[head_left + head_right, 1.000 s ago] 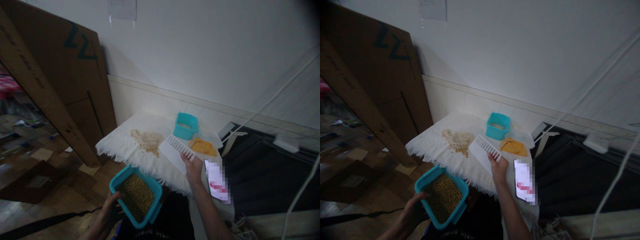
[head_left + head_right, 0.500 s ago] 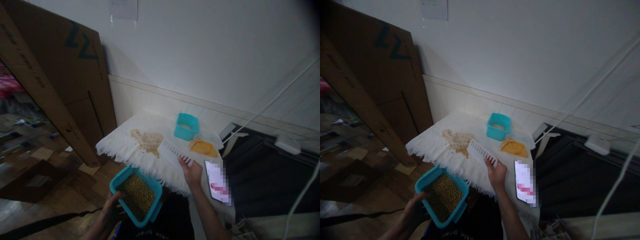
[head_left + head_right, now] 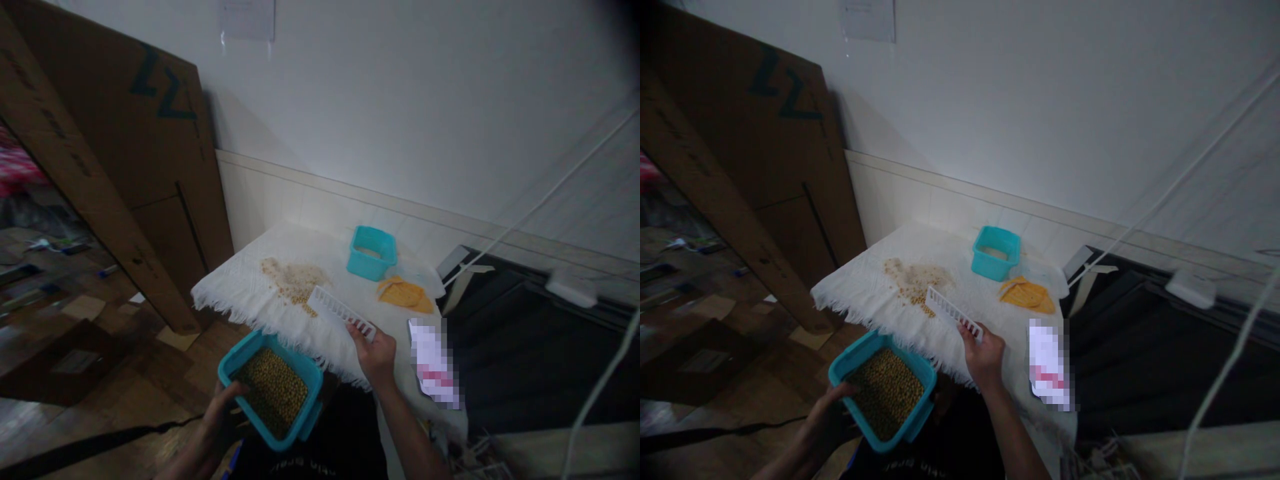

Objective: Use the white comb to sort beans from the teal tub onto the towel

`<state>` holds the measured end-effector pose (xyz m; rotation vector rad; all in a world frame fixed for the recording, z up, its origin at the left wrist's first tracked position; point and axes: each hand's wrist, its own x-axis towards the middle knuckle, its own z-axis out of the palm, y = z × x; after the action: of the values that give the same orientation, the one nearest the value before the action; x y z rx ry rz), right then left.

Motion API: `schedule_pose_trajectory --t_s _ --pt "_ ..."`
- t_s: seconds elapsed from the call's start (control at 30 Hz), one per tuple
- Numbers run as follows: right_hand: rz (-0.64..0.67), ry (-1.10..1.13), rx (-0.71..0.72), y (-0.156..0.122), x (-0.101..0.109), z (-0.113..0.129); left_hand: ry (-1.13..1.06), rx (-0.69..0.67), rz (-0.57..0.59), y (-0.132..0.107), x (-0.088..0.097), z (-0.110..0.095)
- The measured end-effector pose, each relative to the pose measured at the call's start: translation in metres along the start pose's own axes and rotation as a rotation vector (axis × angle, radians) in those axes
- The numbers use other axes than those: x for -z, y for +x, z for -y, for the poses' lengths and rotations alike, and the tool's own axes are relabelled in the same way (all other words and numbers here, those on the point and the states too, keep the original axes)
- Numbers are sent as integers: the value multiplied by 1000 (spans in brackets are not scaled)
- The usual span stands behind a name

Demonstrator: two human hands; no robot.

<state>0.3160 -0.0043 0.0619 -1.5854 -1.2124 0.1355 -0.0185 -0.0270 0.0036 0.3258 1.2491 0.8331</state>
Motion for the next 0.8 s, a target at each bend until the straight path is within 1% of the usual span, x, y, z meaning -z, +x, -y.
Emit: schedule_pose_trajectory --t_s 0.13,0.23,0.4,0.53,0.7,0.8 --pt "10 24 -1 -1 0 3 28 -65 52 -7 0 -2" --pt "28 38 -6 -1 2 3 33 -58 40 -9 -3 -3" --pt "90 47 -19 -2 5 -3 22 -22 -15 -3 -5 -2" --pt "113 53 -23 -3 6 -7 2 -24 5 -1 -3 0" --pt "114 65 -16 -4 6 3 0 -37 -16 -2 -3 0" --pt "110 88 -17 -5 3 11 12 -11 12 -1 -3 -1"
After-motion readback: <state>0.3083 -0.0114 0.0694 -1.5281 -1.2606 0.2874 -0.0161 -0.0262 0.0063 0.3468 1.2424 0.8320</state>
